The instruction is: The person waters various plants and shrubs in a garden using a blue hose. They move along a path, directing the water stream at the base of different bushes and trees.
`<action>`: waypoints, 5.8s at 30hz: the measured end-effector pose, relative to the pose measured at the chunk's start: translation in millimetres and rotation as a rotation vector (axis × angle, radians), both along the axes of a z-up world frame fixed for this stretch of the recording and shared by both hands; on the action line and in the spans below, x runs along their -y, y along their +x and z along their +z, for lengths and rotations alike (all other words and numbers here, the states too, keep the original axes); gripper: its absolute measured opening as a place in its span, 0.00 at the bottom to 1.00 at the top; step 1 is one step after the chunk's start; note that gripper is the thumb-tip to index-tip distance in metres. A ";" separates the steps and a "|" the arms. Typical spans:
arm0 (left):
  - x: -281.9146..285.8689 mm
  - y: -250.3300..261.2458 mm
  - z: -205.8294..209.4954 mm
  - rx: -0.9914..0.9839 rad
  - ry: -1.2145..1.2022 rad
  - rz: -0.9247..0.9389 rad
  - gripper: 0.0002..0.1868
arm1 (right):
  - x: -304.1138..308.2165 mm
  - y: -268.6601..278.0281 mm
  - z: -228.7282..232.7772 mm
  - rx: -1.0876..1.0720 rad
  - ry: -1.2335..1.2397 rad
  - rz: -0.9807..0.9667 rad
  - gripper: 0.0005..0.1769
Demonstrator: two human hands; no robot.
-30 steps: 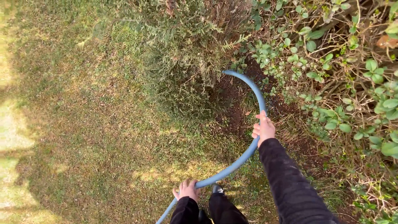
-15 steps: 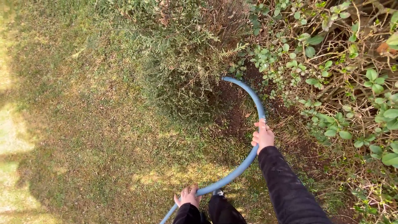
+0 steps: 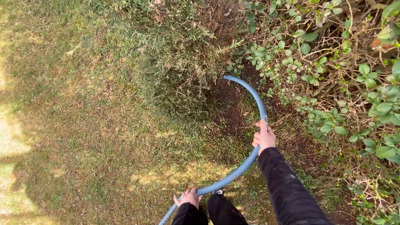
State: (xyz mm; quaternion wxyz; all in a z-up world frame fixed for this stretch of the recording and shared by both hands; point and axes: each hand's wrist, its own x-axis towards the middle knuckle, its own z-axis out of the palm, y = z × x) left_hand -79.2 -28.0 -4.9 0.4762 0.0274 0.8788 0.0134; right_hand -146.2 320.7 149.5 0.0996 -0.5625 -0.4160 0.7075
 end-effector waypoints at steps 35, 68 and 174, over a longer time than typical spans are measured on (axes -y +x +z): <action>4.4 13.5 6.2 -0.020 0.069 -0.071 0.21 | 6.9 54.5 -4.5 0.059 0.130 -0.188 0.18; 34.9 19.3 14.5 0.041 0.066 -0.099 0.20 | 42.5 66.4 0.6 0.011 0.247 -0.108 0.23; 125.4 -14.4 -8.8 -0.108 0.291 -0.053 0.18 | 154.7 15.5 24.0 0.090 0.259 -0.112 0.20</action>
